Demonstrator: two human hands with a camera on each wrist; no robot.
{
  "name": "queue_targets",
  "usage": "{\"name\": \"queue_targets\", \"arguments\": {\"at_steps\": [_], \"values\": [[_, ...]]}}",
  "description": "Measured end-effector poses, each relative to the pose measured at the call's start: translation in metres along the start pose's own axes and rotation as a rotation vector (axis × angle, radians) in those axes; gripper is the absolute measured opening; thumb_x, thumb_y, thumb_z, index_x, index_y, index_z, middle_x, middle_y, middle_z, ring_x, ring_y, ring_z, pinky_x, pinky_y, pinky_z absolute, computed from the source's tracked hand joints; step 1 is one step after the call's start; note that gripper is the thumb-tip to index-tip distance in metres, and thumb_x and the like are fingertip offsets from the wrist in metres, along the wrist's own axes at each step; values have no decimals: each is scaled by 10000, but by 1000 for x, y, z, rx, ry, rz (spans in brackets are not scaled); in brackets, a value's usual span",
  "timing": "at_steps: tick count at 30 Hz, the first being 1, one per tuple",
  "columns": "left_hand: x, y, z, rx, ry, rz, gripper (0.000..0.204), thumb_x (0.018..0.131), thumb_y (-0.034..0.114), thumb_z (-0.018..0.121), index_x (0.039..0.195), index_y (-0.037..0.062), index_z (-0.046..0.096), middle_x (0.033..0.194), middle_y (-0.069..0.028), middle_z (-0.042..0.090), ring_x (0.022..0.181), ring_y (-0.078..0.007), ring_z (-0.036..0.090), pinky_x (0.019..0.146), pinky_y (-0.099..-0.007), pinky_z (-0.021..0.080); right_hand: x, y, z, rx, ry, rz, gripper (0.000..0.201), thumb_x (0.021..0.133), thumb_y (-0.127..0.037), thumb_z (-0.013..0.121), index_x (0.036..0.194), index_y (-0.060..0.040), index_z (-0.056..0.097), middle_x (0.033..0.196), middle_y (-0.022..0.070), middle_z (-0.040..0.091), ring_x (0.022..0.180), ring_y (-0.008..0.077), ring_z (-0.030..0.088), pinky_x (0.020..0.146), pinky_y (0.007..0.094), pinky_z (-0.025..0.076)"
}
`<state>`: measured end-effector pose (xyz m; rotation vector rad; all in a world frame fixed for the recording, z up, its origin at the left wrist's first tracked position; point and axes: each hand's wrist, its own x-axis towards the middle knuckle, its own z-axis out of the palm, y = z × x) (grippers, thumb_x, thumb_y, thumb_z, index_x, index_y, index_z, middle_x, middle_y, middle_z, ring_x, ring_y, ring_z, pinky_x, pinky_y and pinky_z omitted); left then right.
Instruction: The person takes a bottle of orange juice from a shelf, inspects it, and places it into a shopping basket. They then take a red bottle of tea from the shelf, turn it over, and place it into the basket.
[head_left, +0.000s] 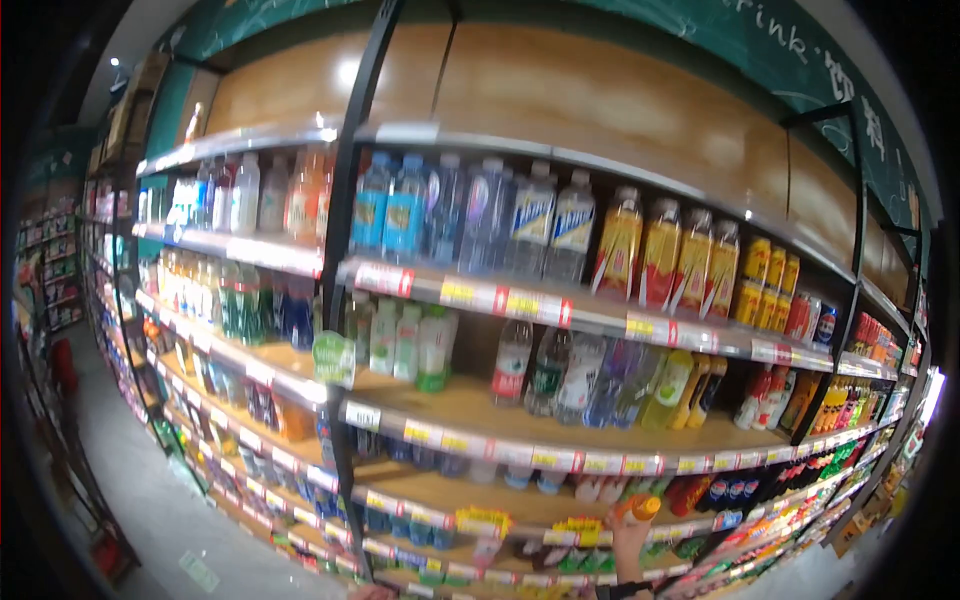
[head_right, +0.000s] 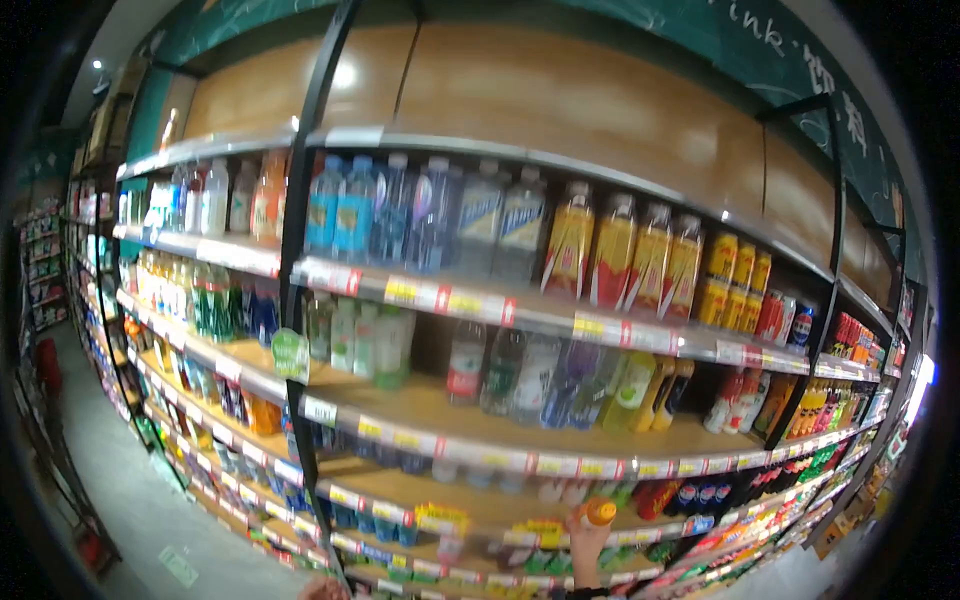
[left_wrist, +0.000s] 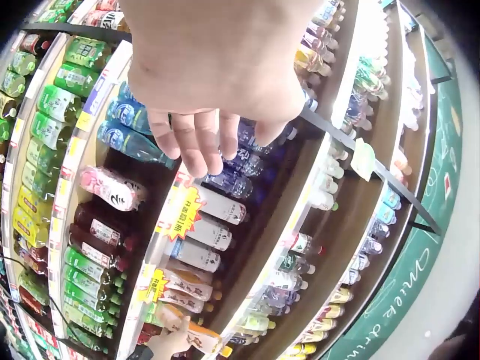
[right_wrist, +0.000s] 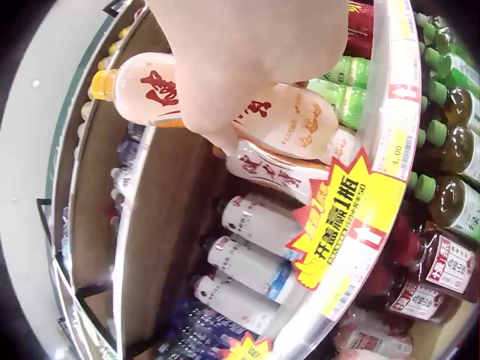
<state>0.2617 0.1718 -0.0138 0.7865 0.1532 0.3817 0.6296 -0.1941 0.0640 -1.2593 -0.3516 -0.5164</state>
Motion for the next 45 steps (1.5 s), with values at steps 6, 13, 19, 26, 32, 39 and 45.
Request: {"name": "queue_targets", "arguments": {"at_steps": [6,13,19,26,32,39,45], "values": [[14,0,18,-18,32,21,287,940,317,612,1002,37,623,880,-106,652,810,-258,656,756,-394,522,-49,-46,-40,-246,133,64,514,849,-75,806,1277,-16,527,1144,81,641,1013,192,627,934,361,518],[-7,-18,35,-198,18,-176,265,973,316,580,1016,58,624,873,-74,641,835,-230,637,787,-381,499,-160,-92,-65,657,-37,631,816,883,-704,603,1380,-64,516,1093,112,670,847,266,645,763,444,540],[-39,-12,41,-399,67,-353,245,992,312,550,1056,90,630,864,-55,638,819,-205,599,782,-367,457,-233,-99,-70,812,-211,783,995,839,-806,555,1495,-70,423,1271,141,646,976,328,682,806,532,568],[-108,-23,52,-476,-201,-408,389,1030,385,490,1202,53,597,1085,-153,649,1017,-267,614,906,-431,471,-325,-195,-16,1081,-405,862,1125,828,-849,507,1610,-97,206,1629,184,312,1455,425,369,1119,654,358],[-199,-9,96,-235,-432,-502,666,1022,580,441,1473,90,442,1505,-195,462,1364,-329,469,1073,-515,424,-393,-270,-6,975,-383,1012,1082,874,-825,457,1610,-76,200,1631,200,297,1466,417,343,1145,646,320],[-244,12,70,-166,-540,-484,751,994,595,509,1556,129,333,1562,-152,398,1429,-323,403,1122,-574,360,-415,-296,3,936,-378,1065,881,966,-686,464,1565,-61,304,1527,225,429,1327,405,511,1069,577,438],[-272,36,70,98,-598,-534,667,1013,370,597,1549,85,319,1508,-140,454,1382,-273,468,1082,-439,423,-442,-288,-2,792,-352,1179,786,1007,-667,411,1462,-25,423,1050,121,624,959,264,638,842,440,552]]}}
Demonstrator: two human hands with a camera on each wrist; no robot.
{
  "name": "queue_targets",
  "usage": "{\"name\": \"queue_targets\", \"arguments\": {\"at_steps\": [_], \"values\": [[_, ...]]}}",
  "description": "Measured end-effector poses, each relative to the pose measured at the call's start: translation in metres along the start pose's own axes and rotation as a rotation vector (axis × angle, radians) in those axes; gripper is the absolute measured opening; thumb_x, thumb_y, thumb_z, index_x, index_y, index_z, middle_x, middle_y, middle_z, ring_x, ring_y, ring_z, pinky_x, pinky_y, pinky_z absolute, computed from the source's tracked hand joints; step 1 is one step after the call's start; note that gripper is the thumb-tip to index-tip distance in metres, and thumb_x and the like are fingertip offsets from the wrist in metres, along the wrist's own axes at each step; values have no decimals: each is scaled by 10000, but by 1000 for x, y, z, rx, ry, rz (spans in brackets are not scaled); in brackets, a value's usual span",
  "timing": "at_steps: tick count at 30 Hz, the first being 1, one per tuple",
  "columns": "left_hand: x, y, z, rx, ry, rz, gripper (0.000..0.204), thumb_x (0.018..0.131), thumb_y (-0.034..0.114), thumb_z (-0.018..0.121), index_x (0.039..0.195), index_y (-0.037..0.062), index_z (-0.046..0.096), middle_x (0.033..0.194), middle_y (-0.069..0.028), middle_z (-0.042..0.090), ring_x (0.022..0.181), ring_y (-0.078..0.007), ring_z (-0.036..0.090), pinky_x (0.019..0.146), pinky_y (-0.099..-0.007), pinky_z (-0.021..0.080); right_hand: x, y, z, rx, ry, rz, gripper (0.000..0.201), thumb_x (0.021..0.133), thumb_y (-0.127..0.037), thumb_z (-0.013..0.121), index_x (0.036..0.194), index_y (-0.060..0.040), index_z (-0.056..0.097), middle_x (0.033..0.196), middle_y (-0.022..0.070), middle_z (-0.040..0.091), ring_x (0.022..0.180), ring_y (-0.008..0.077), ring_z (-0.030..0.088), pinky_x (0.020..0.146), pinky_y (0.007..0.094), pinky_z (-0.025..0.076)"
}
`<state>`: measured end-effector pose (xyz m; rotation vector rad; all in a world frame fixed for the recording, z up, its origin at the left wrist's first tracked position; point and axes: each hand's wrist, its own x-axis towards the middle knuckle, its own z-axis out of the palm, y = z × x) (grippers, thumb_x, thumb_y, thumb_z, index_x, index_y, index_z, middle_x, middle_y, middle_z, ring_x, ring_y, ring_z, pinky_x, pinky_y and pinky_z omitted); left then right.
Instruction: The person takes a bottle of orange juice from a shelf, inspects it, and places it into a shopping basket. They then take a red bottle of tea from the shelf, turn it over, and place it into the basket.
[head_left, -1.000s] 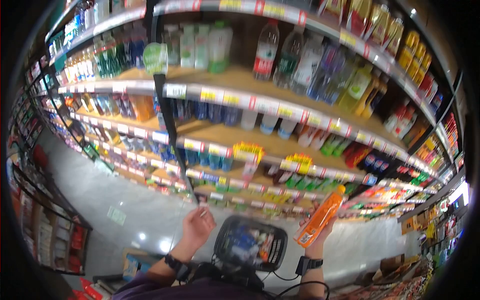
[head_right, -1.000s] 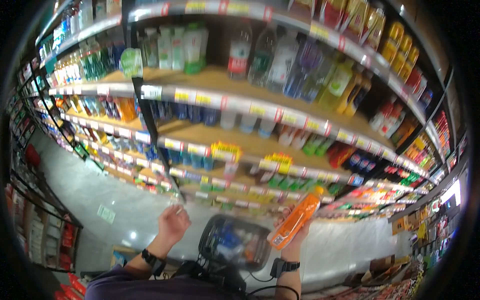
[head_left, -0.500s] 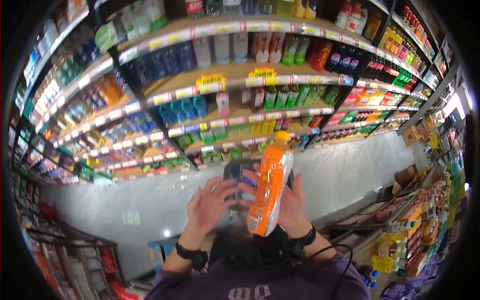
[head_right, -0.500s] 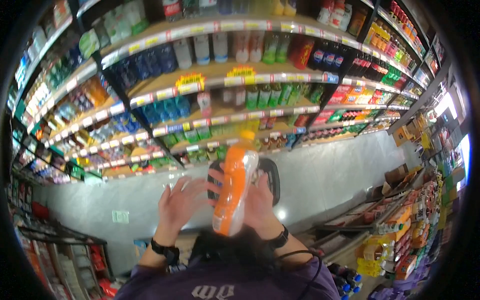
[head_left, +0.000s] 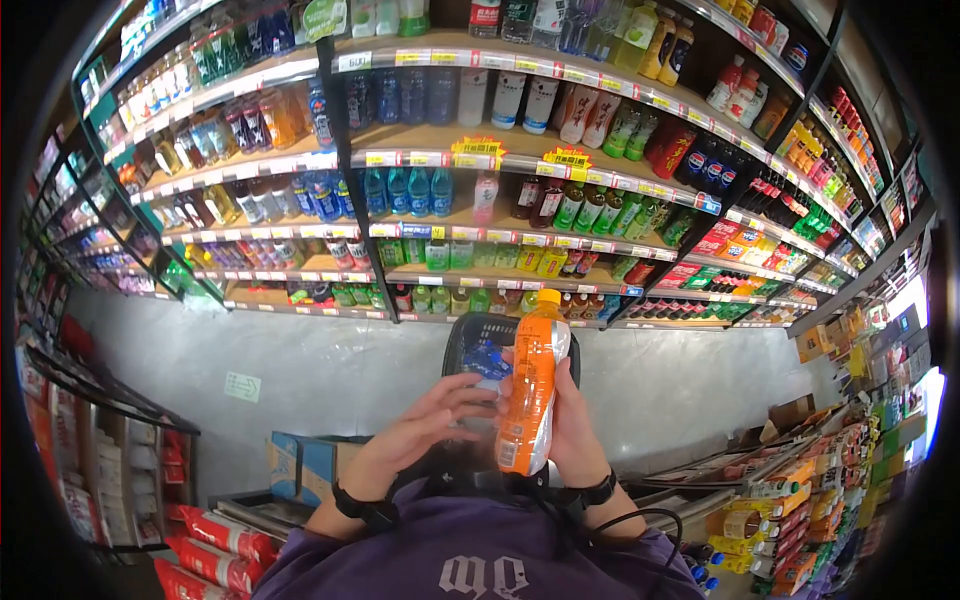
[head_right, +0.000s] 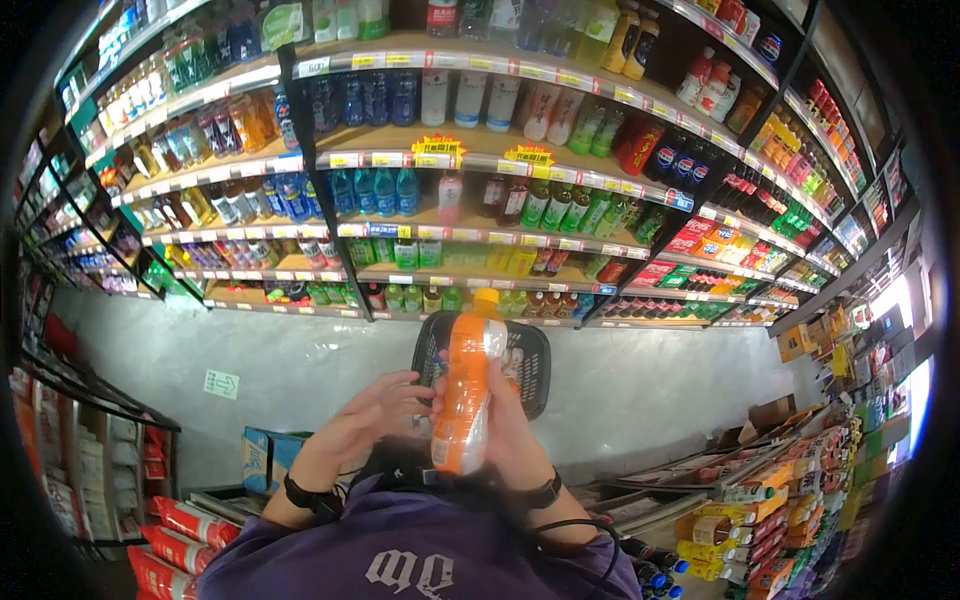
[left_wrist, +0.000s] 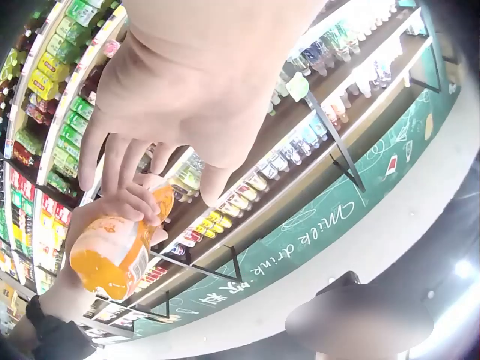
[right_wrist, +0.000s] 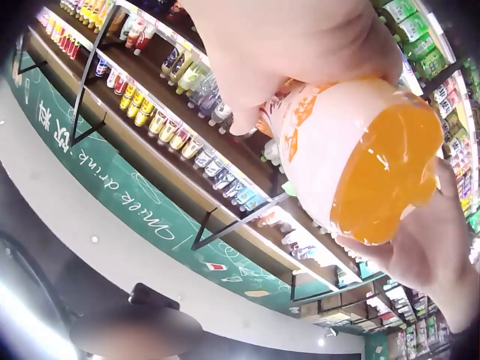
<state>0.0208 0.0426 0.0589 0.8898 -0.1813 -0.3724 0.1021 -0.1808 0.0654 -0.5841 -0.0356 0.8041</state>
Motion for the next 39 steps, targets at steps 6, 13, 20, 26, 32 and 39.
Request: {"name": "queue_targets", "arguments": {"at_steps": [6,13,20,26,32,39], "values": [[2,1,-5,136,-32,-14,639,987,273,642,1517,45,367,1463,-142,494,1290,-278,544,1039,-415,471,-6,8,-6,-141,-72,-18,744,996,-633,486,1404,-11,453,1037,130,630,917,272,661,815,423,562],[-2,-19,-7,295,-165,-103,954,886,89,765,1600,75,132,1432,-144,494,1251,-236,574,950,-343,533,-14,8,8,-241,80,-130,607,1039,-484,514,1395,4,453,1123,153,643,975,281,675,870,418,567],[8,-15,22,646,-26,2,1243,802,264,874,1601,-21,-34,1548,-242,385,1380,-325,469,1162,-370,344,-7,5,27,-141,110,-173,454,1061,-209,530,1465,-34,418,1376,106,574,1287,234,547,1132,435,411],[-4,-1,18,656,-27,-58,927,815,370,824,1503,-28,346,1348,-192,592,1256,-263,579,1036,-366,455,-15,-2,44,-466,-9,-245,643,998,-361,632,1496,-36,388,1399,132,554,1292,287,559,1114,459,434],[-22,-10,2,803,-209,-97,893,747,405,868,1451,14,481,1203,-141,672,1088,-237,657,936,-364,507,-6,-17,18,-373,-47,-355,574,994,-543,557,1319,-70,533,1433,189,497,1283,388,547,1043,576,482],[-27,3,2,703,-166,-182,763,792,413,830,1380,19,545,1122,-143,707,1000,-254,689,861,-372,528,3,-7,6,-152,28,-319,346,1001,-394,563,847,-90,503,806,57,490,884,266,550,896,536,510]]}}
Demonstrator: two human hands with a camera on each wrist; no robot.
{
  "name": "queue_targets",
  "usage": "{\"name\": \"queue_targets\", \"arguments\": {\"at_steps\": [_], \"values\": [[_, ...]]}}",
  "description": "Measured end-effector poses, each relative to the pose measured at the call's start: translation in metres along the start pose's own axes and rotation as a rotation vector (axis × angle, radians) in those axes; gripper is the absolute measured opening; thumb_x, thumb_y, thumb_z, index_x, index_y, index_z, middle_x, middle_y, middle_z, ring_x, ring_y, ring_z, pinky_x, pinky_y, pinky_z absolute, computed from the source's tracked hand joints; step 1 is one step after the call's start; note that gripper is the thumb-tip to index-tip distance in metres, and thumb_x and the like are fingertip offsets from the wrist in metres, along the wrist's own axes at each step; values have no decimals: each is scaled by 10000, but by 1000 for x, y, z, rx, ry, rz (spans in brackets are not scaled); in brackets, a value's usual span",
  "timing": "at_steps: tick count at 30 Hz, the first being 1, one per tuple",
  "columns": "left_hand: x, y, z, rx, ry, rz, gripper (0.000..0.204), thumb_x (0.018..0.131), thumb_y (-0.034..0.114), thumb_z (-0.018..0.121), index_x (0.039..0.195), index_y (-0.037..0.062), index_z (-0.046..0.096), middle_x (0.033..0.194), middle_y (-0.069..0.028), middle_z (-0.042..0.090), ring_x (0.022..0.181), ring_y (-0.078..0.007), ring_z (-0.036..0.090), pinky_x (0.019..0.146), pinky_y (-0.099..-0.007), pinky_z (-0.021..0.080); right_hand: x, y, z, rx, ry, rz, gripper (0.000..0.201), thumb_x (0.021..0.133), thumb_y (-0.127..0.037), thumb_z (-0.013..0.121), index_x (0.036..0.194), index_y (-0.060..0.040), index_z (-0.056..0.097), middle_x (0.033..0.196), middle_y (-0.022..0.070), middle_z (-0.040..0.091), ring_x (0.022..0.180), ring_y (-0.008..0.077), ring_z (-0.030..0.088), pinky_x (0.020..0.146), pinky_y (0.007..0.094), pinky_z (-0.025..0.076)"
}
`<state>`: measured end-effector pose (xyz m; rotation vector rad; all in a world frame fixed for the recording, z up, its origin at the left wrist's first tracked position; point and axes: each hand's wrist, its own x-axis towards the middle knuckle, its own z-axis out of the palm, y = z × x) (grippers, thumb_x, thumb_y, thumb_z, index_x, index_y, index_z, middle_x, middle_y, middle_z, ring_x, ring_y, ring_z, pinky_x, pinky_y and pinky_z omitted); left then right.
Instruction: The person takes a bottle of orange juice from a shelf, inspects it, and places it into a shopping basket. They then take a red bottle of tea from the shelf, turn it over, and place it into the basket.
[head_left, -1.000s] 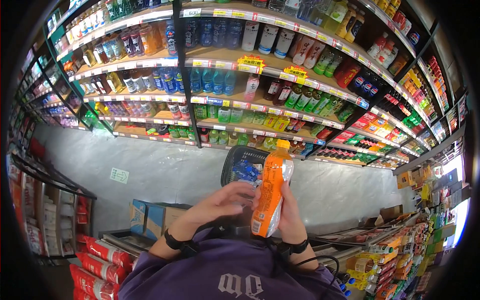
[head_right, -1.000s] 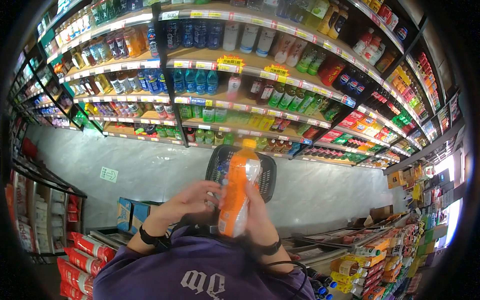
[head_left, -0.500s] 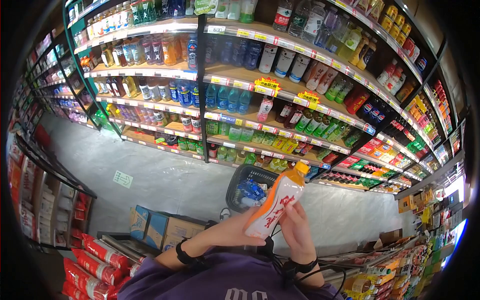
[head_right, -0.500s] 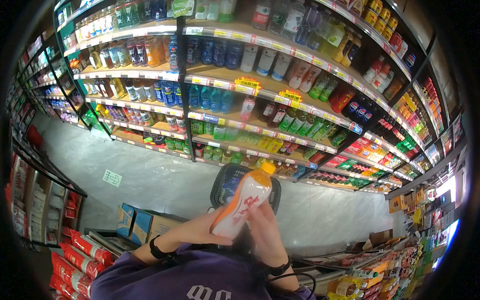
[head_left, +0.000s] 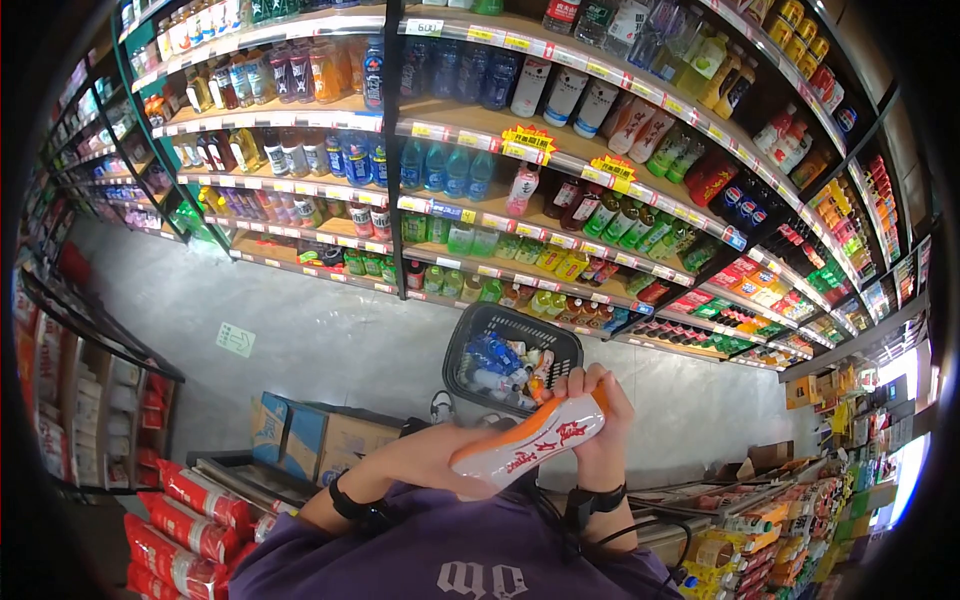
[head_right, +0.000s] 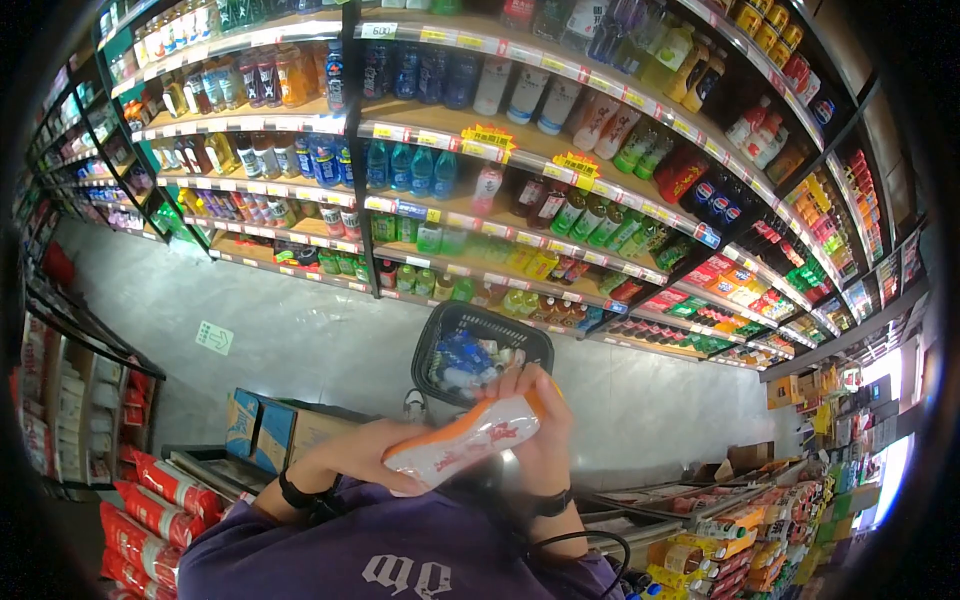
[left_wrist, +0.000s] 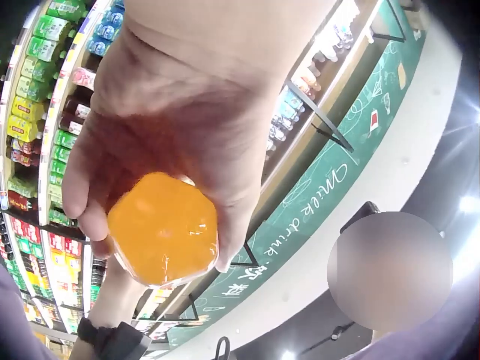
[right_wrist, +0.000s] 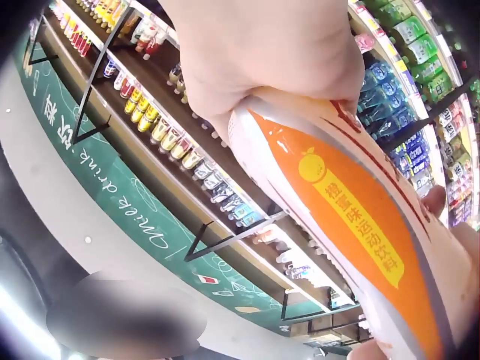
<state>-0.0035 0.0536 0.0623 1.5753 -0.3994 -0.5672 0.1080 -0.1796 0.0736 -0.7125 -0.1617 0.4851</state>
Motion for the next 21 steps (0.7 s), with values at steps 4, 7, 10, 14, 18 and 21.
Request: {"name": "queue_targets", "arguments": {"at_steps": [4,7,10,14,18,21], "values": [[0,0,-1,63,18,-80,760,794,416,822,1372,12,538,1153,-168,693,1038,-272,684,898,-377,525,3,7,-11,25,80,20,303,1000,-334,558,833,-81,535,804,70,516,868,264,556,858,503,513],[2,-1,-2,-35,66,-52,887,705,310,909,1421,3,484,1243,-179,654,1123,-274,651,966,-377,499,2,4,-11,71,286,62,279,984,-285,599,824,-56,601,809,104,584,880,286,592,873,492,509],[1,-5,5,17,203,32,938,673,237,930,1451,-1,463,1288,-165,636,1183,-254,620,1008,-356,474,5,2,-16,82,515,126,256,976,-251,621,824,-45,617,822,116,616,882,299,628,884,496,520],[4,-14,11,42,338,14,928,686,213,925,1461,-8,464,1305,-154,635,1201,-232,608,1033,-335,457,5,6,-30,89,647,83,220,972,-230,638,848,-52,607,866,116,642,888,306,648,868,498,535],[4,-22,11,23,333,-2,895,706,200,918,1454,-17,477,1320,-148,634,1204,-202,601,1046,-332,448,-3,1,-25,61,493,122,205,1000,-231,607,932,-40,641,932,122,664,997,322,648,940,499,518],[1,-20,8,-122,313,-8,863,723,176,903,1452,-21,485,1325,-136,632,1210,-182,588,1060,-329,439,-7,-2,-27,88,380,143,226,1018,-244,582,972,-35,655,1005,130,672,1074,331,632,984,502,503]]}}
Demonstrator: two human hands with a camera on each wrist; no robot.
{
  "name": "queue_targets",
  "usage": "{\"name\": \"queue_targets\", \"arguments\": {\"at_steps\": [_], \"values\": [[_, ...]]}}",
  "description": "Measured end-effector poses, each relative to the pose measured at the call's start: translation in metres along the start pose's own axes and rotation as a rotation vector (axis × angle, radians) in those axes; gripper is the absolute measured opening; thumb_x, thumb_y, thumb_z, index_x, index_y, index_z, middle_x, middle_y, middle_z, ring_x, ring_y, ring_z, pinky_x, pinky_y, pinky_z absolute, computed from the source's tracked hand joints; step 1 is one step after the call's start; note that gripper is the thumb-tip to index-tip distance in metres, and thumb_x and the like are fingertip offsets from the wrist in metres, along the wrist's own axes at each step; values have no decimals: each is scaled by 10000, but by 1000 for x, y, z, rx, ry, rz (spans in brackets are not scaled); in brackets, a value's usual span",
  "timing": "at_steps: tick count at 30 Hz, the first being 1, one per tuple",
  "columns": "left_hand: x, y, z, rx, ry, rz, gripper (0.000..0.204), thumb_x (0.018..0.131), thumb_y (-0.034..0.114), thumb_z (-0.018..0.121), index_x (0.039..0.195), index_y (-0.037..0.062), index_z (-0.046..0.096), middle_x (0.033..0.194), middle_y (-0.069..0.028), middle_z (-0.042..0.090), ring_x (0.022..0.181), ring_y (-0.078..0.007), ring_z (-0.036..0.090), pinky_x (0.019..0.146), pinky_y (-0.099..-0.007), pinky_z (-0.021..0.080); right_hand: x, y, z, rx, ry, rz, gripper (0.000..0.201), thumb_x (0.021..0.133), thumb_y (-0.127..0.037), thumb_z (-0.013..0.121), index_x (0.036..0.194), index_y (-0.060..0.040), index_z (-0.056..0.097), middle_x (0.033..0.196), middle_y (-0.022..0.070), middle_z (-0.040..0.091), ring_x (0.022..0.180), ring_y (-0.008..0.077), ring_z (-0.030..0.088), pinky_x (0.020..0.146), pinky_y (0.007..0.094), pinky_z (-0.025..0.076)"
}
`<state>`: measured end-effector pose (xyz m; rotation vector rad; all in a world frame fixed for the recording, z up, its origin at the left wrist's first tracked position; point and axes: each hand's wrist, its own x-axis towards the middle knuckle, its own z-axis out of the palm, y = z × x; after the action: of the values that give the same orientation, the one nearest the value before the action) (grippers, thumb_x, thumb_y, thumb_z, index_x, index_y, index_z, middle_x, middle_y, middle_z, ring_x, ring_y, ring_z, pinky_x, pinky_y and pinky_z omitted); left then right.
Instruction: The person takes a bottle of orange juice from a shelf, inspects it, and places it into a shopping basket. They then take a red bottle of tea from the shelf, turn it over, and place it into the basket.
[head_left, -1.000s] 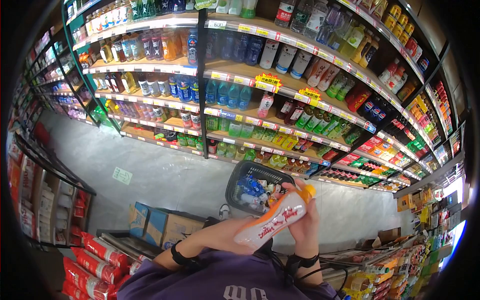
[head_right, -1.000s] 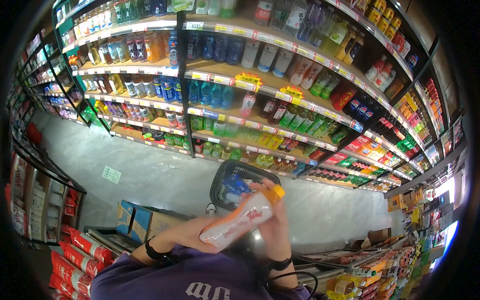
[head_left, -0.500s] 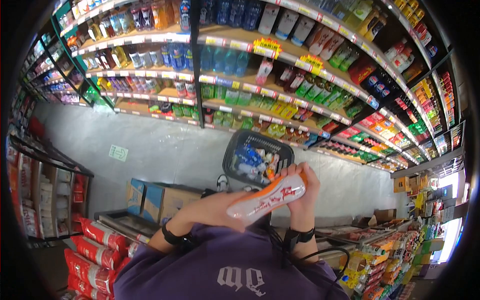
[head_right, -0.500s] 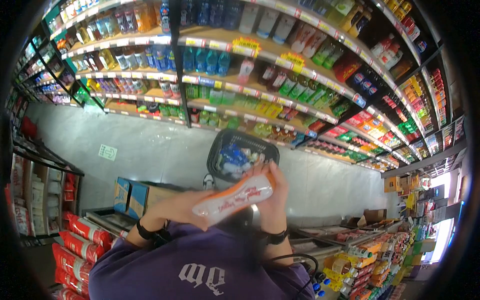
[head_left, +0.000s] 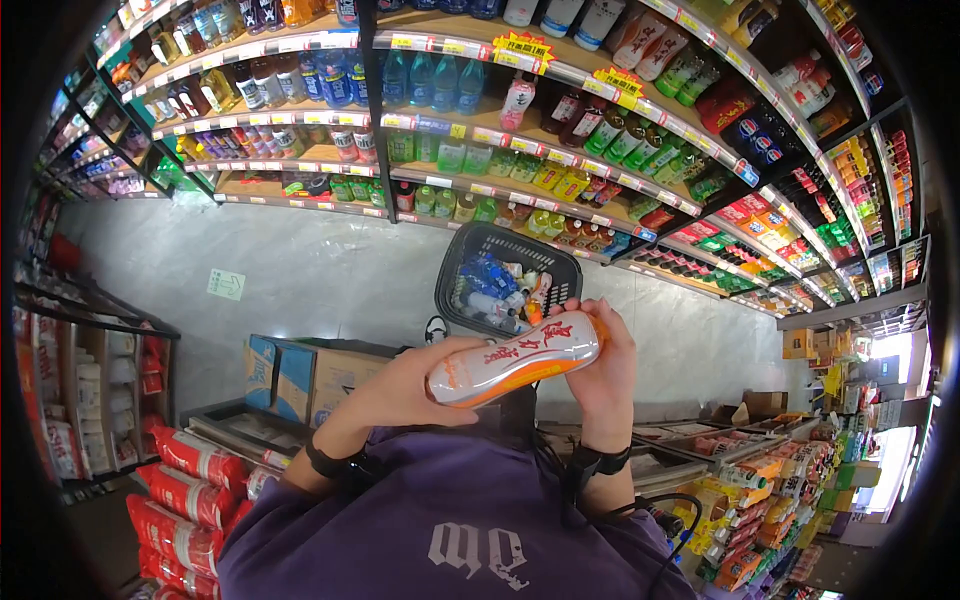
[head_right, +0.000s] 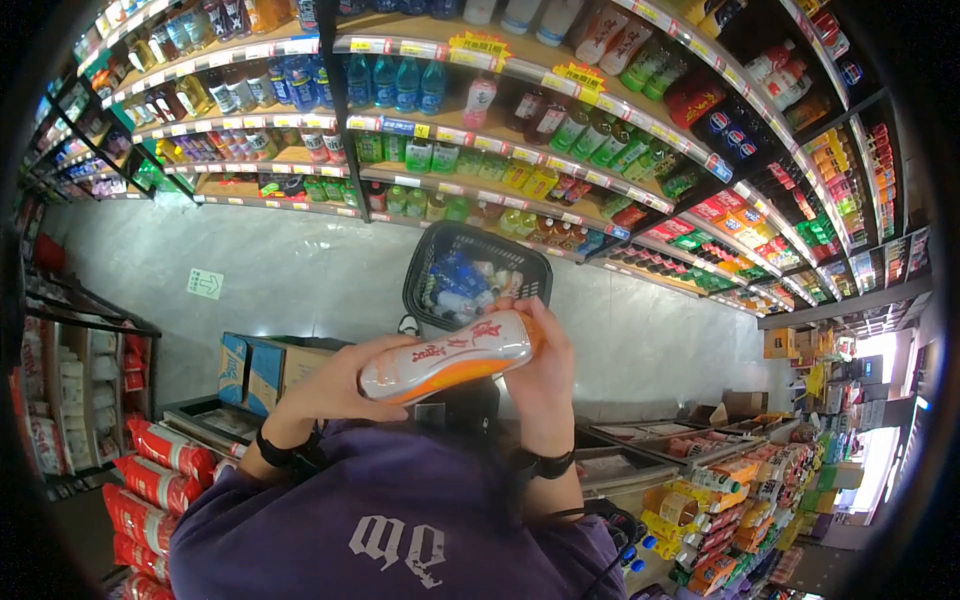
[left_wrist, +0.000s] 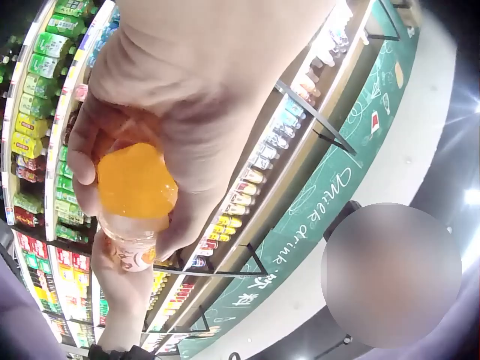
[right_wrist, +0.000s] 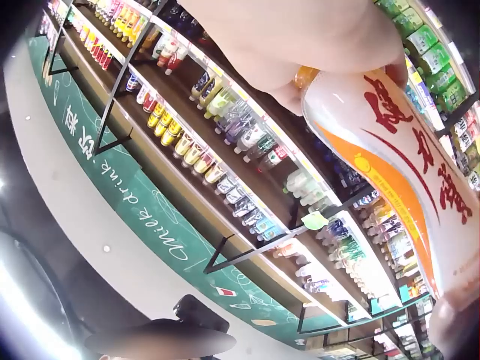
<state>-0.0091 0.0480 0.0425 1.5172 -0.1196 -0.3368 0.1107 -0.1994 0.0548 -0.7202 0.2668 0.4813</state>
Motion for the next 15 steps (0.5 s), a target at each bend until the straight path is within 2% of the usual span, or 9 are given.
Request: {"name": "queue_targets", "arguments": {"at_steps": [3,6,9,11,12,15], "values": [[-1,-2,0,22,2,59,837,755,198,893,1462,16,482,1248,-120,664,1129,-161,632,992,-313,499,2,1,-4,-9,-52,-1,259,1028,-273,566,1000,-32,658,1059,135,669,1112,336,619,1010,516,493],[0,-10,0,11,-2,124,807,786,199,869,1464,5,476,1173,-95,671,1024,-137,651,881,-284,543,0,1,-7,-4,-115,-17,292,1032,-295,554,1091,-22,640,1090,143,663,1123,343,613,1020,534,487],[0,-8,0,-259,-161,-37,760,837,226,821,1470,1,466,1090,-67,665,879,-102,647,698,-240,552,-5,1,-3,-41,-173,-76,352,1029,-302,545,1214,-7,594,1117,159,652,1122,353,613,1020,547,487],[0,-8,4,-280,-180,-62,729,871,254,782,1476,4,461,1055,-58,657,808,-89,630,604,-221,521,-2,4,-6,-76,-214,-128,400,1024,-301,540,1286,1,554,1144,172,642,1120,360,613,1015,553,489],[0,-9,6,-289,-187,-74,715,888,268,762,1479,5,458,1038,-54,653,773,-82,621,557,-211,506,-2,3,-6,-79,-236,-116,402,986,-298,592,1279,-24,568,1177,183,646,1160,354,600,1022,485,484],[0,-6,6,-272,-203,-79,707,906,290,737,1482,-3,448,1052,-68,656,780,-90,628,551,-217,513,-5,1,-4,-97,-238,-106,418,978,-283,592,1303,-25,547,1198,198,633,1177,359,591,1032,487,479]]}}
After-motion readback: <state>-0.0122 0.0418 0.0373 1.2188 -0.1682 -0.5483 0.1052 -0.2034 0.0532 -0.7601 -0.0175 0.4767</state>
